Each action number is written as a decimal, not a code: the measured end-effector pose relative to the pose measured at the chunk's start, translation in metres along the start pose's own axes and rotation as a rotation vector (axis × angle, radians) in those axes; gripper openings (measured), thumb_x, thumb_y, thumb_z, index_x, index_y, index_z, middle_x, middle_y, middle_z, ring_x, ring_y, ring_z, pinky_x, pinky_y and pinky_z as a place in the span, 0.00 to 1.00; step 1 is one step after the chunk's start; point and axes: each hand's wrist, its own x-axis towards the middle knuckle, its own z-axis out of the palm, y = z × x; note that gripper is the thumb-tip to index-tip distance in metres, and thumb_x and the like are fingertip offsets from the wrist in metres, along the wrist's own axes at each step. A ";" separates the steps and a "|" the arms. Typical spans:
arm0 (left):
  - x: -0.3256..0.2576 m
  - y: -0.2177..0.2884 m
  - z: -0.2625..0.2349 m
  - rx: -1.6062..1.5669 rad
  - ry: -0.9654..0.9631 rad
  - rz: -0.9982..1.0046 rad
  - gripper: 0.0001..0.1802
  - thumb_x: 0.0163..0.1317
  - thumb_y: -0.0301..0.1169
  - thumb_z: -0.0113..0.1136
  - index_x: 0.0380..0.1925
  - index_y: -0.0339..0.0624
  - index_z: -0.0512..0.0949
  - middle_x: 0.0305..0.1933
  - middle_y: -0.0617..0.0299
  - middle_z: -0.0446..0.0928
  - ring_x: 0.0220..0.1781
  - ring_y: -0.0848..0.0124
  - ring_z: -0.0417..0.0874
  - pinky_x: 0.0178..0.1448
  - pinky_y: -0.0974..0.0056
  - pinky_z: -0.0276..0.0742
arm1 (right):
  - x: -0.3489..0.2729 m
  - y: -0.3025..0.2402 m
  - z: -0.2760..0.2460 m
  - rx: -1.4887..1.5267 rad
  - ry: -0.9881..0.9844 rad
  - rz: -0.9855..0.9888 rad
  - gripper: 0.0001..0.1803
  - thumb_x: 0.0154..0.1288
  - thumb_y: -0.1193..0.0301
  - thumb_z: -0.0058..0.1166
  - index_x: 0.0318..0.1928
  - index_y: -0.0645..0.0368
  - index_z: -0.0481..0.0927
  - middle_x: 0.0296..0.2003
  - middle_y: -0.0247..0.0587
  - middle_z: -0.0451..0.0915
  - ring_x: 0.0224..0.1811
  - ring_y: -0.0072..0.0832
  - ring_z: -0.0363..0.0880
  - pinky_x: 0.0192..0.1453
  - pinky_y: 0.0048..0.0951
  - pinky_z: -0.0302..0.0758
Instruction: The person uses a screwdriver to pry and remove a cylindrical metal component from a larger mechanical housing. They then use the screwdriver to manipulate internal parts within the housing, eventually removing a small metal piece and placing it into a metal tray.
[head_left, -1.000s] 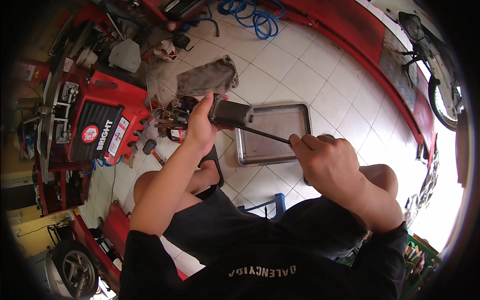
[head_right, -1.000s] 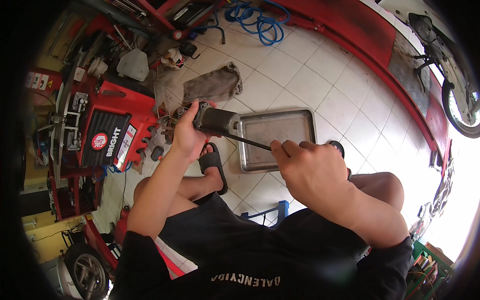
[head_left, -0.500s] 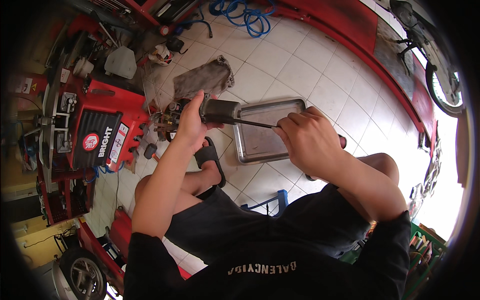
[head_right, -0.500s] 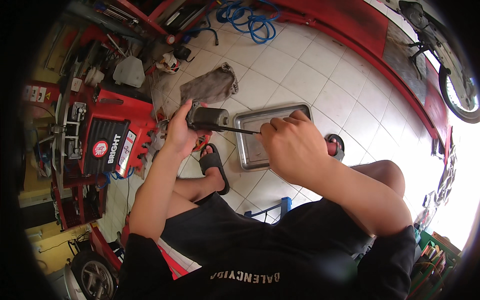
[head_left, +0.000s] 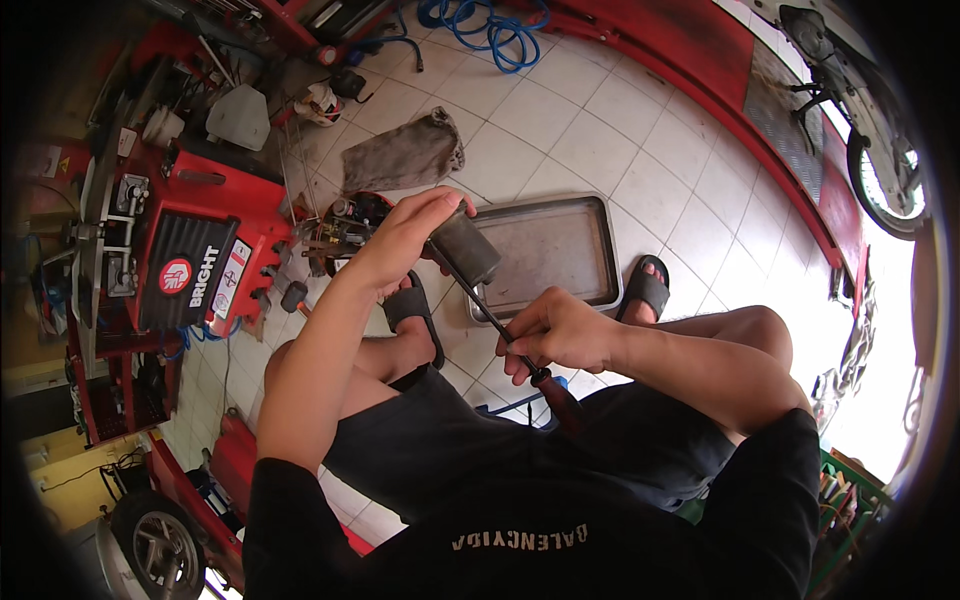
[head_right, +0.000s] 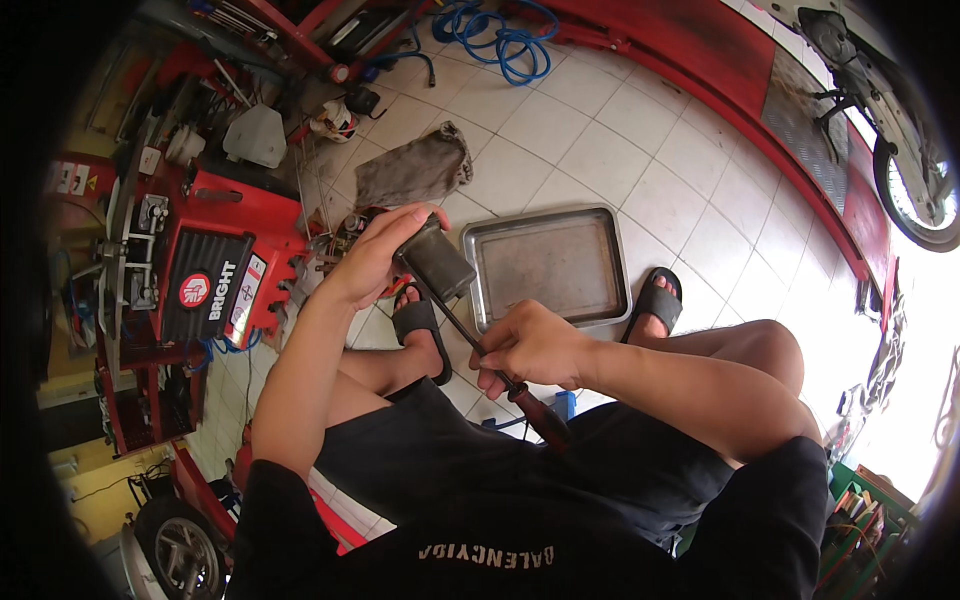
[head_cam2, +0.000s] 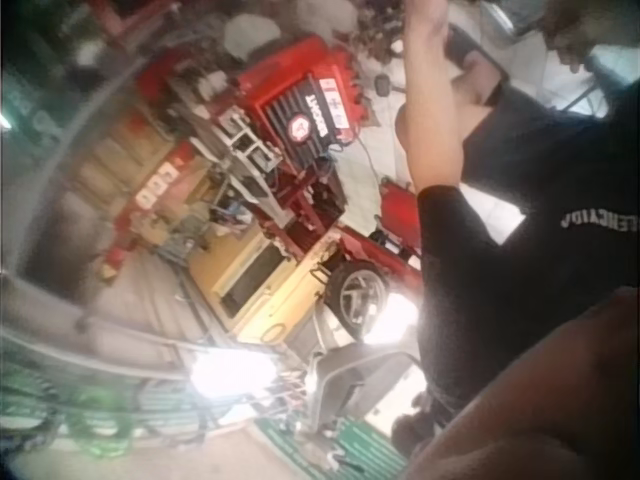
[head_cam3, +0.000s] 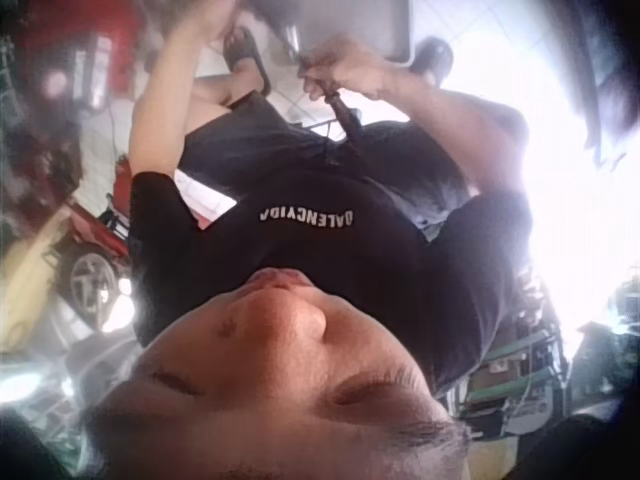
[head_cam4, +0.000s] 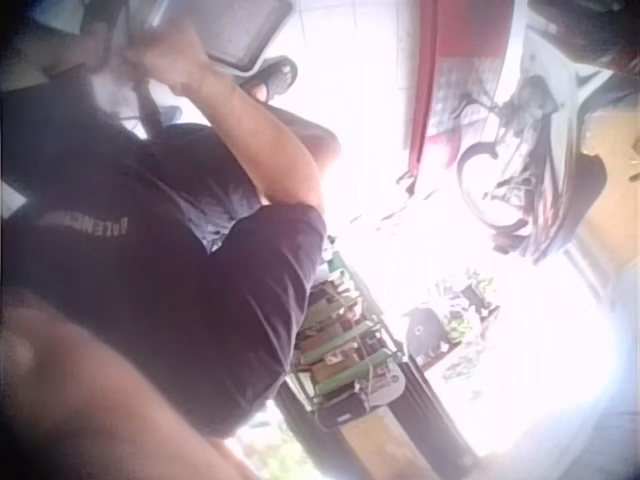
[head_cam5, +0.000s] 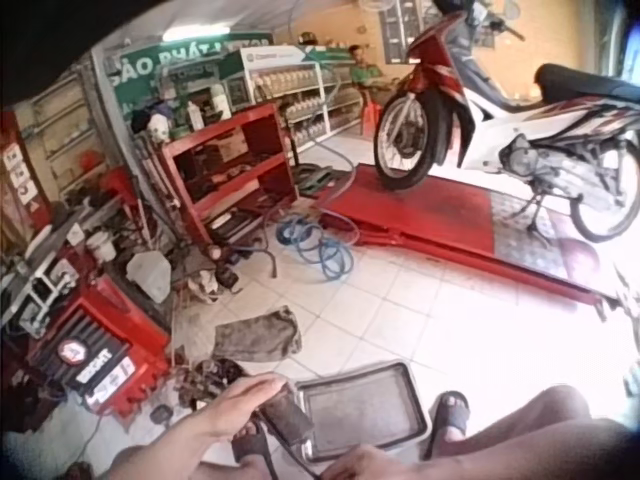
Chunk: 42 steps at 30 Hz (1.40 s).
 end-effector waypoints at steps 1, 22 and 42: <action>0.000 -0.001 -0.001 0.016 0.016 0.004 0.18 0.81 0.45 0.47 0.45 0.45 0.79 0.34 0.64 0.79 0.33 0.76 0.82 0.32 0.66 0.77 | -0.002 -0.003 0.001 -0.009 0.045 0.010 0.09 0.71 0.79 0.59 0.46 0.74 0.84 0.34 0.47 0.88 0.39 0.31 0.90 0.43 0.27 0.84; 0.003 -0.019 0.012 0.022 -0.104 -0.063 0.19 0.80 0.46 0.48 0.49 0.45 0.80 0.39 0.68 0.79 0.38 0.82 0.80 0.34 0.73 0.76 | 0.003 -0.003 0.000 -0.123 -0.140 0.118 0.22 0.69 0.63 0.69 0.50 0.72 0.82 0.39 0.45 0.88 0.47 0.28 0.88 0.48 0.27 0.84; -0.001 -0.024 0.024 -0.024 -0.190 -0.006 0.20 0.82 0.46 0.46 0.46 0.43 0.81 0.43 0.68 0.79 0.48 0.78 0.77 0.56 0.69 0.71 | -0.015 -0.013 0.014 -0.455 -0.214 0.158 0.24 0.75 0.63 0.61 0.59 0.71 0.75 0.41 0.46 0.88 0.44 0.28 0.88 0.46 0.28 0.82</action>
